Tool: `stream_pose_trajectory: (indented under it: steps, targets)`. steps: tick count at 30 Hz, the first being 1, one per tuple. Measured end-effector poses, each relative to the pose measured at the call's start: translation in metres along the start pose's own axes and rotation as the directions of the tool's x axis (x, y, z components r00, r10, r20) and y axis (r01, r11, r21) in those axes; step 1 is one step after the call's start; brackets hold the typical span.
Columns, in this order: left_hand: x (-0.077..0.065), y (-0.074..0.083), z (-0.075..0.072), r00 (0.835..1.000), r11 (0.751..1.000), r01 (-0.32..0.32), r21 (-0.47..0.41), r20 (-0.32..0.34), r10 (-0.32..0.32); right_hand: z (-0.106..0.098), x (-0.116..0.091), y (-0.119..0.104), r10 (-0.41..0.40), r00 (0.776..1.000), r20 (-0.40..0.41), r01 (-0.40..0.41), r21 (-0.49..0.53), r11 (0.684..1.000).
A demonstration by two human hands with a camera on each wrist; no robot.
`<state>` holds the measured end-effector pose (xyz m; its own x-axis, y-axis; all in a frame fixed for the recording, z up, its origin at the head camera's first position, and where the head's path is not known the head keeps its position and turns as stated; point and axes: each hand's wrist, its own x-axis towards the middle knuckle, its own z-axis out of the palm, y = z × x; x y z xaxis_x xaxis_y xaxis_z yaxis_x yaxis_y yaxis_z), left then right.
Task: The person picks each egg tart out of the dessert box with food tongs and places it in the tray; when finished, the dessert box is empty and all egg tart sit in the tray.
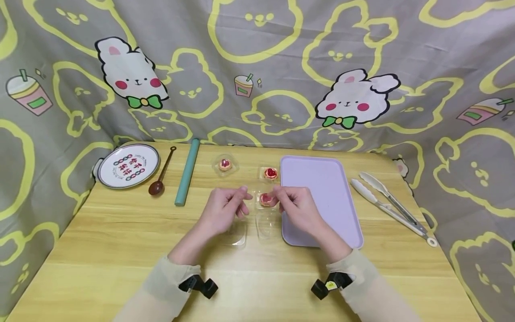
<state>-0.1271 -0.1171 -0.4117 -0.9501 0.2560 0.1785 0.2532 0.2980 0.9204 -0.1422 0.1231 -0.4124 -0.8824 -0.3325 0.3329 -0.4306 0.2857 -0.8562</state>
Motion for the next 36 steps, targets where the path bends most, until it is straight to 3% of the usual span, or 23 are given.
stream_pose_trajectory:
  steps: [3,9,16,26,36]
  targets:
    - [-0.002,0.001,0.001,1.0,1.0,0.0,-0.004,-0.025,0.0,0.003,-0.001,-0.001,0.007,1.0,-0.029,-0.006,0.027,1.0]
    - [-0.005,0.001,0.004,0.999,0.998,0.047,-0.046,-0.018,-0.048,0.004,-0.002,0.0,0.086,0.996,-0.006,-0.081,0.262,0.962]
    - [-0.006,-0.003,0.005,0.984,0.962,0.176,-0.207,0.012,-0.177,0.006,-0.005,0.003,0.102,0.994,0.045,-0.11,0.259,0.959]
    - [-0.01,-0.01,-0.001,0.989,0.965,0.118,-0.234,0.116,-0.093,0.0,-0.008,0.003,0.057,0.982,0.18,-0.093,0.2,0.975]
    - [-0.018,-0.016,-0.016,0.964,0.975,0.103,-0.198,0.262,-0.048,-0.006,-0.011,0.007,0.049,0.932,0.359,-0.132,0.211,0.969]
